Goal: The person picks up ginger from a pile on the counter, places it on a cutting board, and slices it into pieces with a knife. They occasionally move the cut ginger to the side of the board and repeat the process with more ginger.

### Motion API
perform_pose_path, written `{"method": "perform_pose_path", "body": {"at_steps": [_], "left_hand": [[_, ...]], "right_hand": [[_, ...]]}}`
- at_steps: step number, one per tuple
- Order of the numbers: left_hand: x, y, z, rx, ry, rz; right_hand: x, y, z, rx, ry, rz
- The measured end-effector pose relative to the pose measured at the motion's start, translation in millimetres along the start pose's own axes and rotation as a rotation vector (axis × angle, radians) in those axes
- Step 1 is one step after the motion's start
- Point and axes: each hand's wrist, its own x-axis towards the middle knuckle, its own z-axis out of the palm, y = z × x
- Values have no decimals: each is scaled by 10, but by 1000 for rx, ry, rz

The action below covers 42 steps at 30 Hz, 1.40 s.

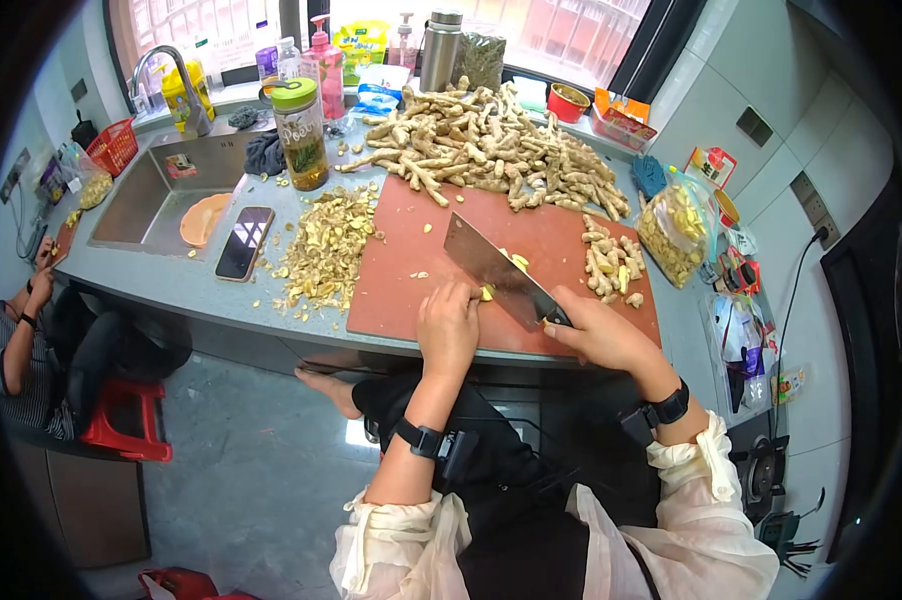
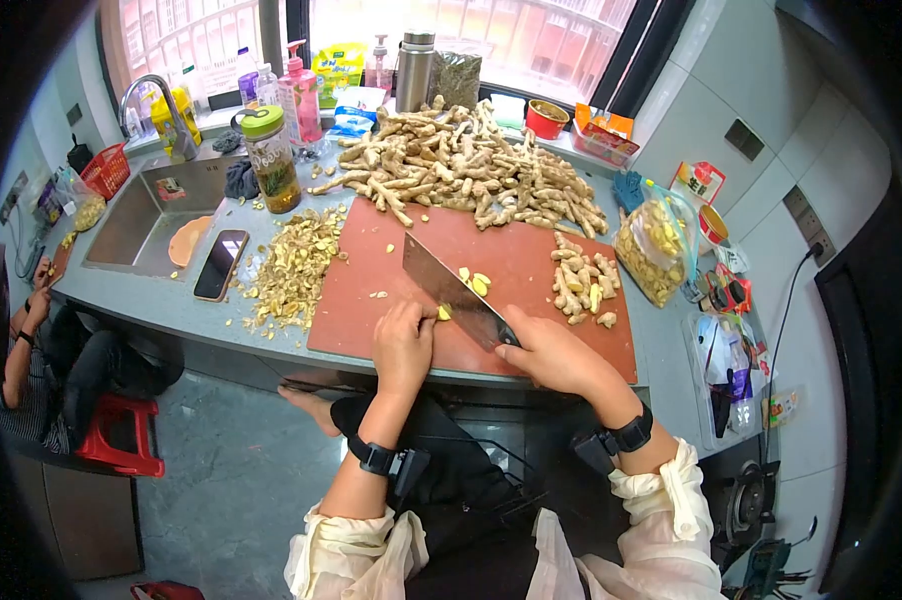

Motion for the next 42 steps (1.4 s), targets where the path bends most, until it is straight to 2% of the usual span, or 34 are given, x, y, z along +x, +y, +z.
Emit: {"method": "perform_pose_path", "body": {"at_steps": [4,6,9,15,19,21,24,31,42], "left_hand": [[4,-8,3,11,-8,2],[3,-6,8,7,-15,-1],[-4,8,1,9,-23,-4],[-5,4,-5,18,-2,19],[-6,-13,3,26,-1,18],[-5,-19,15,26,-8,16],[-13,-27,29,5,-20,15],[-9,-19,9,40,-26,-1],[-7,-4,6,26,-21,-2]], "right_hand": [[143,110,56,-68,7,-60],[260,196,143,-203,108,-233],[376,99,233,-146,97,-153],[409,197,300,-99,163,-195],[136,152,189,-95,153,-210],[-4,61,118,76,72,-11],[-76,58,82,154,84,-16],[-49,34,55,101,73,-90],[57,-5,22,-78,9,-44]]}}
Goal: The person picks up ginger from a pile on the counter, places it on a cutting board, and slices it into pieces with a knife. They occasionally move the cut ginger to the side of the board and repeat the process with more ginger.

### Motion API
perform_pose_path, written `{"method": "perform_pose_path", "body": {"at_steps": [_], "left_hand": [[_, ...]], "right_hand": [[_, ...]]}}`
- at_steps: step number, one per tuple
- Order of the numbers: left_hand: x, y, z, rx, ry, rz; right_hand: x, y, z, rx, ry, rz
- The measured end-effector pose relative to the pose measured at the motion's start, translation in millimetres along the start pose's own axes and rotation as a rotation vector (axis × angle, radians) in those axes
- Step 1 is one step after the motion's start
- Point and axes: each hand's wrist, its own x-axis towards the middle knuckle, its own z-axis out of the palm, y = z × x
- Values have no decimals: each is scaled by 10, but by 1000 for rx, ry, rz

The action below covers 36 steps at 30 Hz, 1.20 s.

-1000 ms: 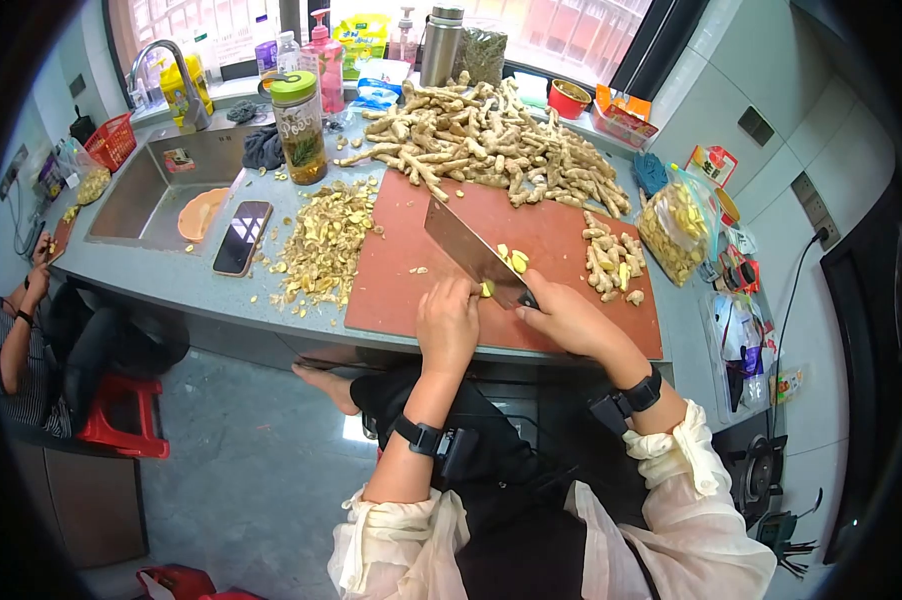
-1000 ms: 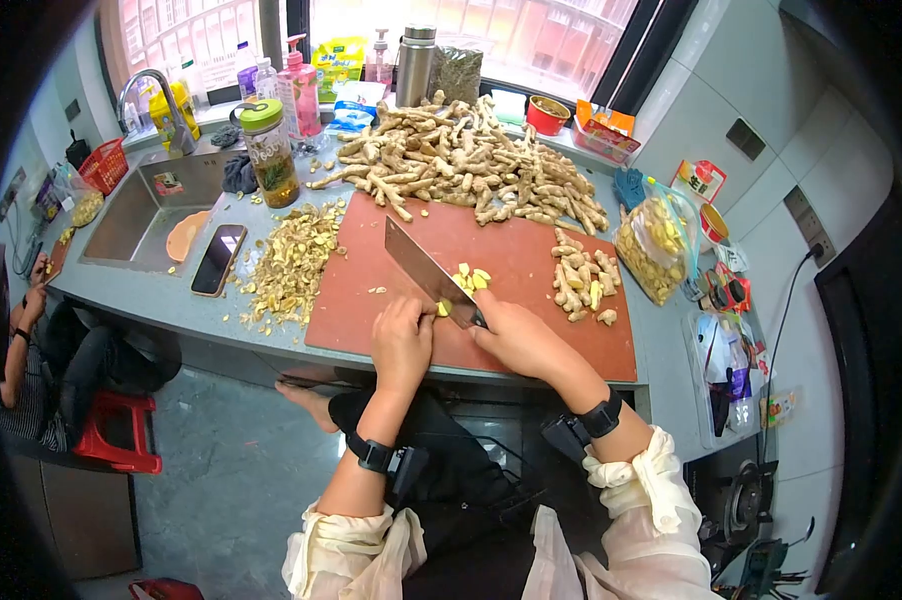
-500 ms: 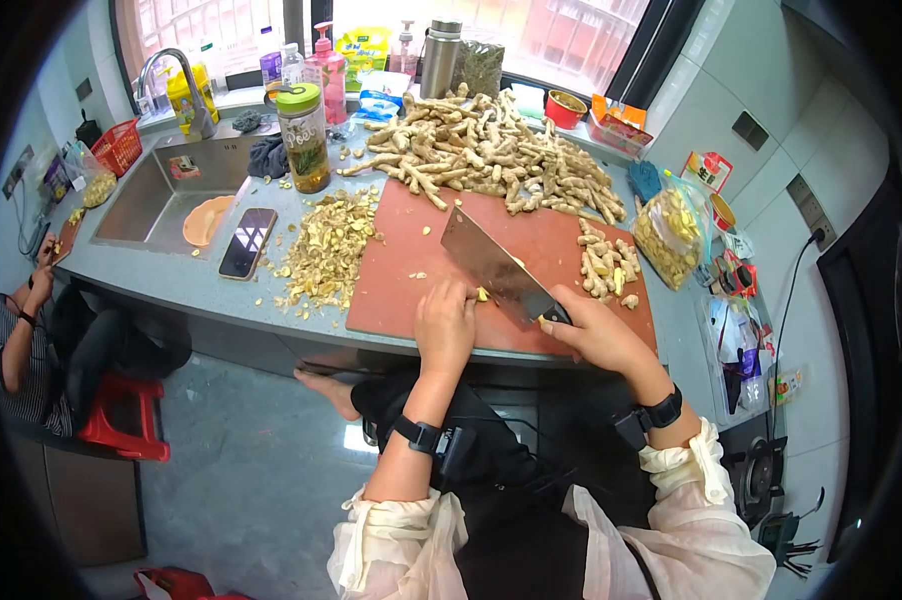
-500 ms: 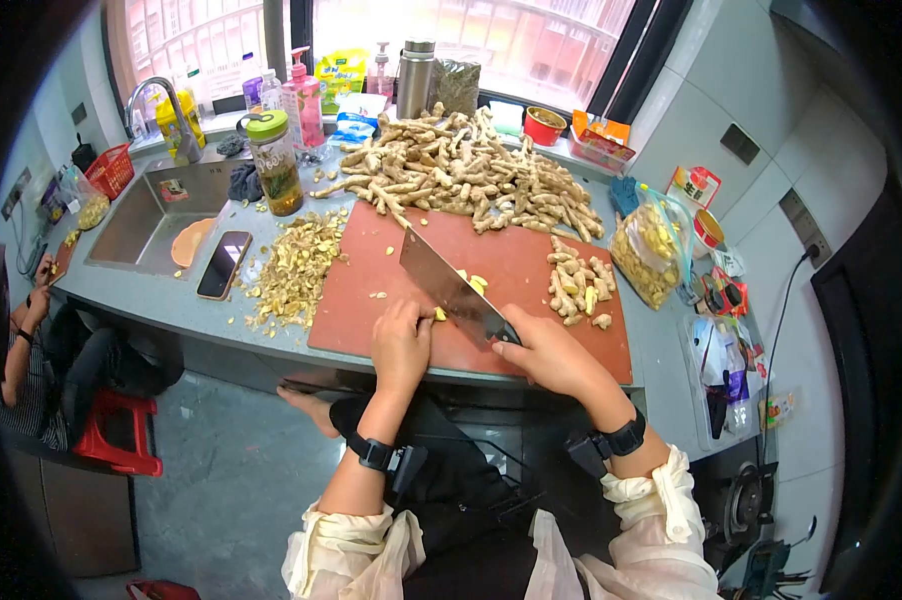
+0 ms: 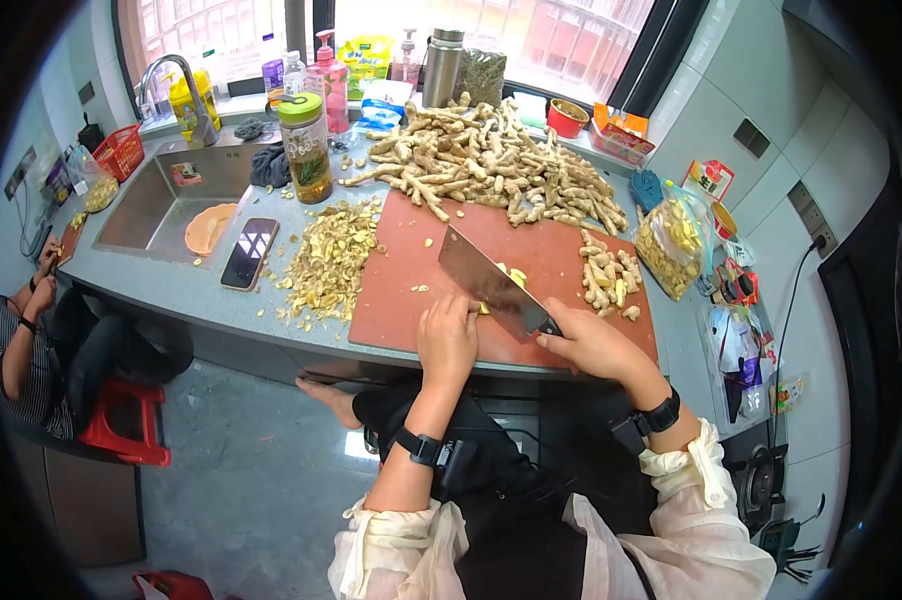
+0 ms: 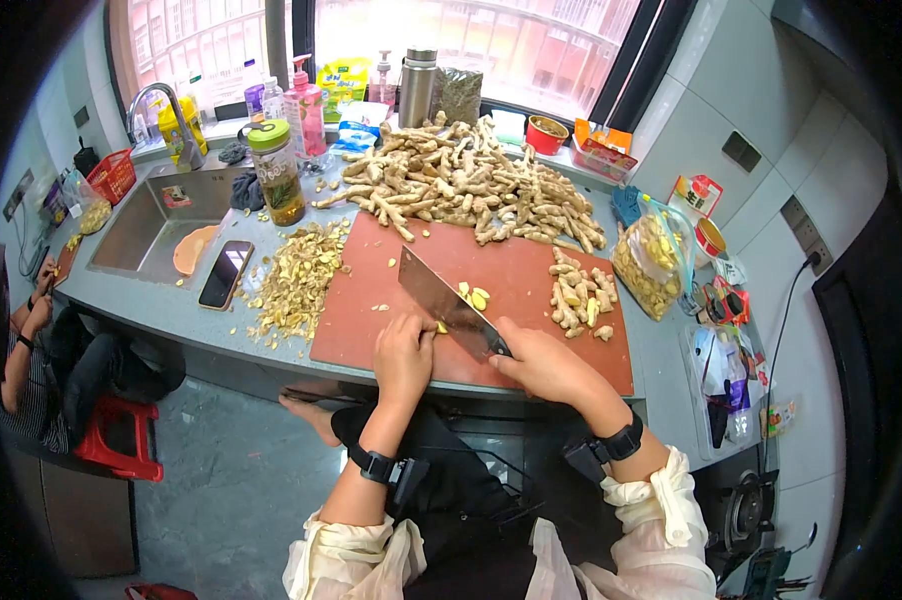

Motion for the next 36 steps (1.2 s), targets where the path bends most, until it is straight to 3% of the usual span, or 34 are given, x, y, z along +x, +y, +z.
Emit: {"method": "perform_pose_path", "body": {"at_steps": [4,6,16,22,25,27,28,30,36], "left_hand": [[-2,-9,6,-4,4,-3],[-1,-5,7,-5,5,-4],[6,14,-5,-1,0,13],[12,24,-25,7,-5,21],[0,35,-15,17,-5,16],[2,21,-5,24,3,16],[0,9,0,20,-13,16],[1,-3,2,18,-25,14],[8,40,14,32,-16,36]], "right_hand": [[13,-102,-22,-16,-22,65],[46,-64,19,-131,1,-13],[120,-67,19,-164,-11,-3],[477,36,265,-127,81,-87],[563,118,356,-110,223,-215],[551,103,318,219,123,-45],[522,113,326,218,122,-48],[433,159,352,566,118,31],[143,261,196,579,187,4]]}}
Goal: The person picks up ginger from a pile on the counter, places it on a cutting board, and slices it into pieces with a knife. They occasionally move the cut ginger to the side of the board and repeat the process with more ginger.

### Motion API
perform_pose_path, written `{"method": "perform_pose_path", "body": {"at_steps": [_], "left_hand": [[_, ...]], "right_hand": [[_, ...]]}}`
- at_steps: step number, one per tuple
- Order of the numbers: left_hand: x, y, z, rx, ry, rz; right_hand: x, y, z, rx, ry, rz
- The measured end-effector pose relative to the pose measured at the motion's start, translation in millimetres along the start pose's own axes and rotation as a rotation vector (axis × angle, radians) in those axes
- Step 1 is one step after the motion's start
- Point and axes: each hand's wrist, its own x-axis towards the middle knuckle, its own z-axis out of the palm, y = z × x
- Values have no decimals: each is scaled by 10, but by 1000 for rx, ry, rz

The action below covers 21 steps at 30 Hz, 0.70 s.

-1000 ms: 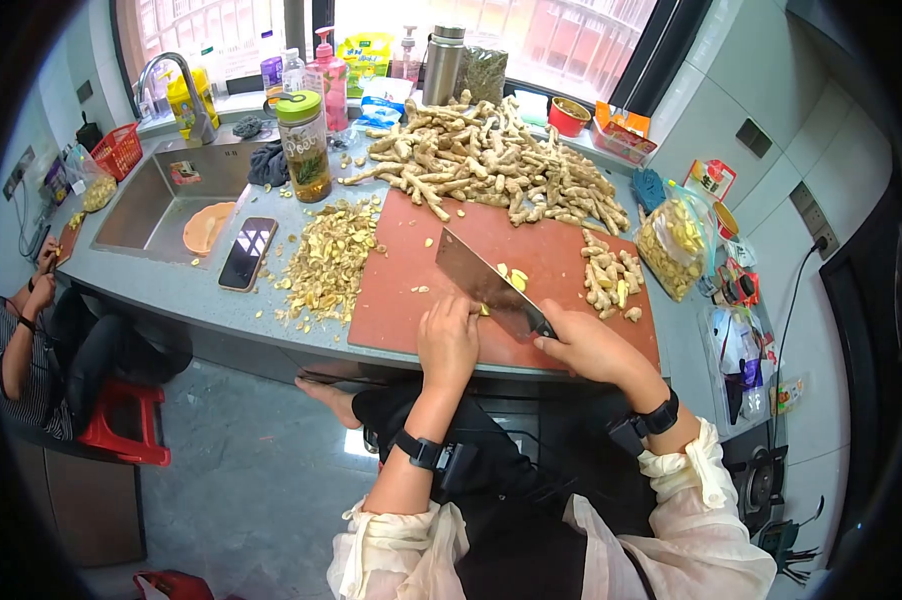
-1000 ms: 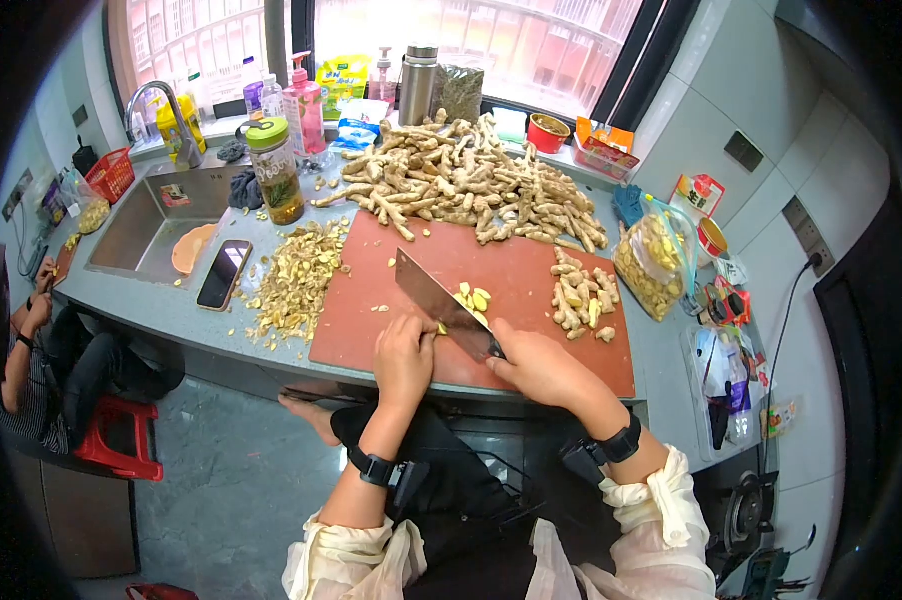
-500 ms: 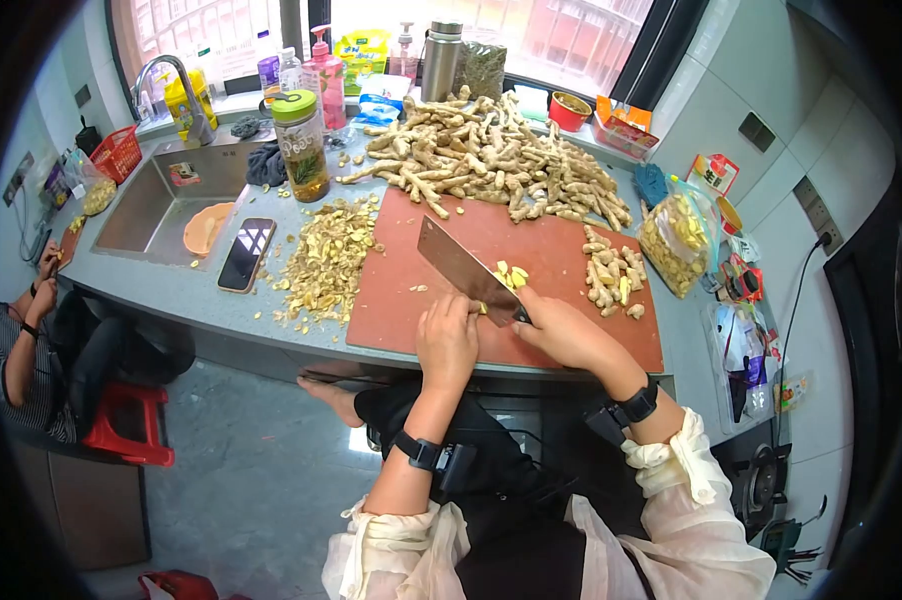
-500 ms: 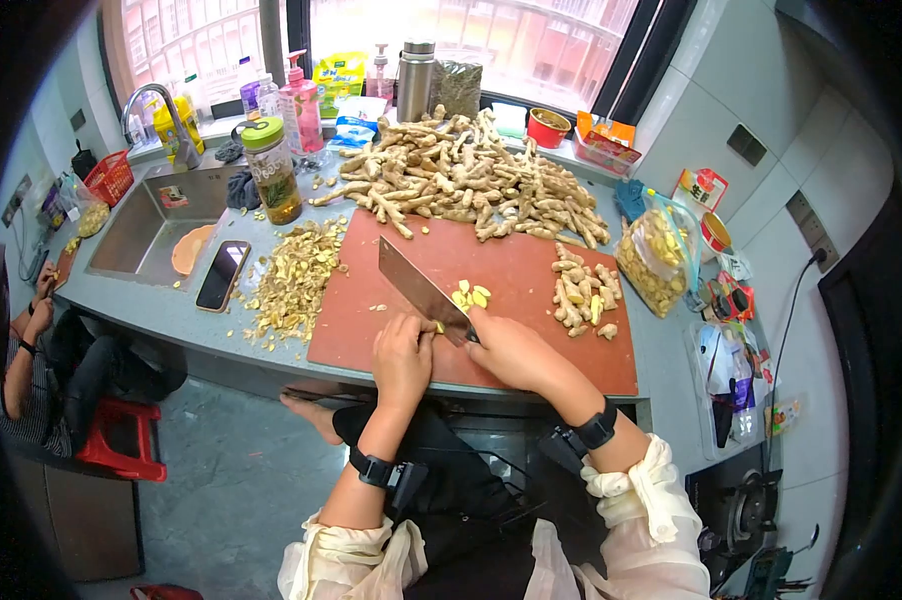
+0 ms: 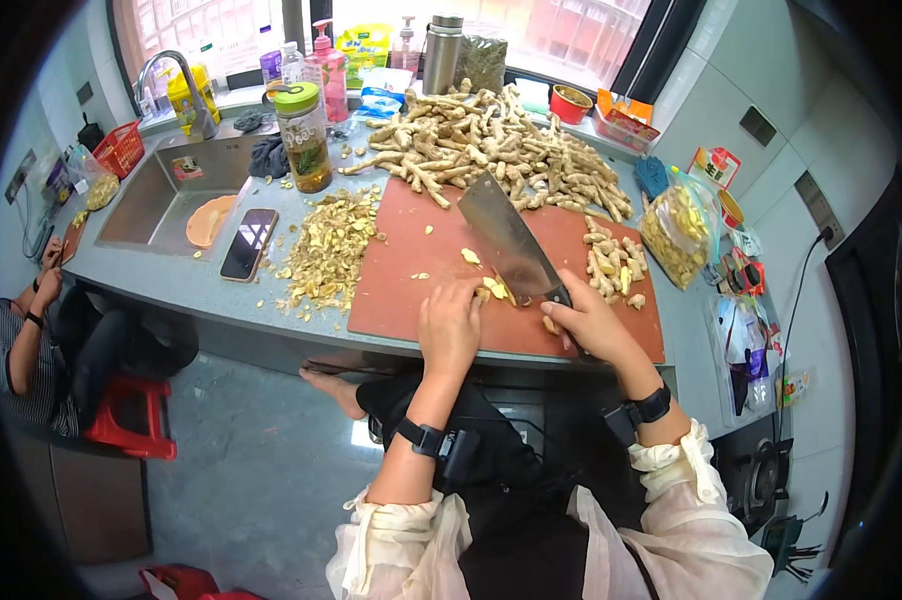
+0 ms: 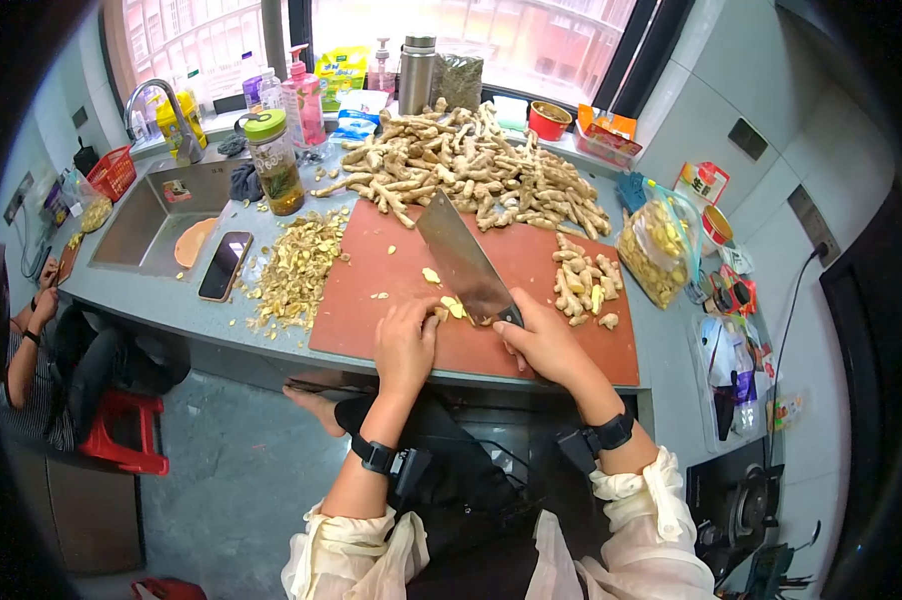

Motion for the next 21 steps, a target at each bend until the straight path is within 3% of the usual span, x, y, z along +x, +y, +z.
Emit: {"method": "perform_pose_path", "body": {"at_steps": [5,7,10,21], "left_hand": [[-7,-11,-2,-57,45,-40],[-16,-42,13,-47,56,-34],[-20,-45,17,-38,73,-23],[-28,-36,-5,-21,8,-42]], "right_hand": [[-124,-127,-64,-107,-30,56],[-82,23,-46,-402,31,-312],[-100,-35,-44,-480,-52,-191],[-13,-143,9,-707,-80,-159]]}}
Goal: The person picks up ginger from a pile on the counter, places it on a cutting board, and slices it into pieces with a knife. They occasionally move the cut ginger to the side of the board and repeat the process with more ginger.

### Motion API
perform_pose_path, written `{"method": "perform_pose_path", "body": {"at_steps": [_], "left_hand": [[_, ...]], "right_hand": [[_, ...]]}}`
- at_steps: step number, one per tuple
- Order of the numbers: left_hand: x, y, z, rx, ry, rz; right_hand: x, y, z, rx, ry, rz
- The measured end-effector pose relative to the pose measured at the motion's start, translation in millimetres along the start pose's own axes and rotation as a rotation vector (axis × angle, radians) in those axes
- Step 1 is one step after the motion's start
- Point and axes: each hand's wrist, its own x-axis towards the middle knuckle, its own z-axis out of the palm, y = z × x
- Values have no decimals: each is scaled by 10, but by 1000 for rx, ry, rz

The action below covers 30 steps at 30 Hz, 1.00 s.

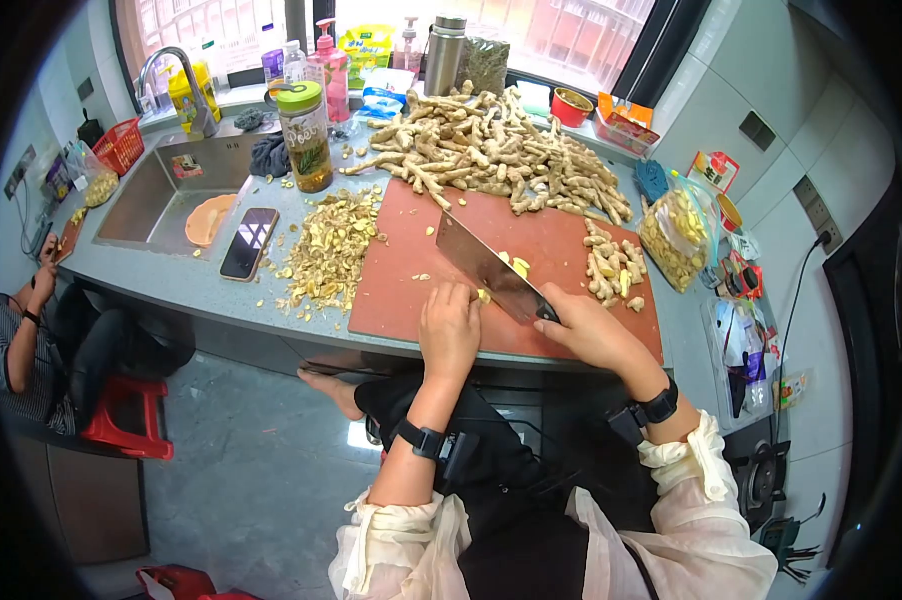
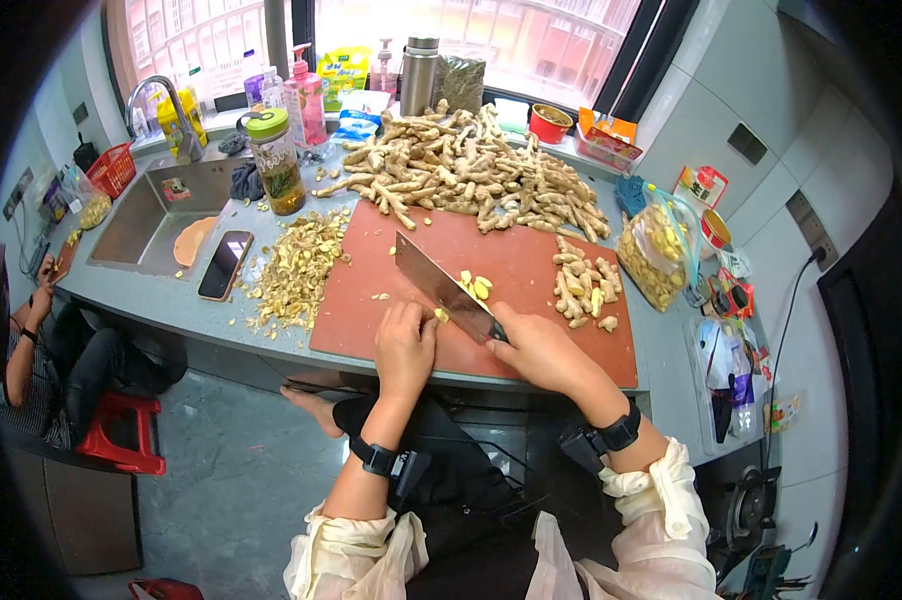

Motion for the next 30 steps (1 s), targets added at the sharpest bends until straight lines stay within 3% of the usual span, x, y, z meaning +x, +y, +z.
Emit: {"method": "perform_pose_path", "body": {"at_steps": [8,14,19,30], "left_hand": [[-1,8,13,36,-14,-1],[10,13,15,18,59,28],[8,19,10,42,47,12],[-3,9,7,53,12,3]], "right_hand": [[139,-197,3,-122,-106,57],[266,-138,204,-86,-9,51],[218,91,283,180,142,-72],[7,-41,36,103,46,-30]]}}
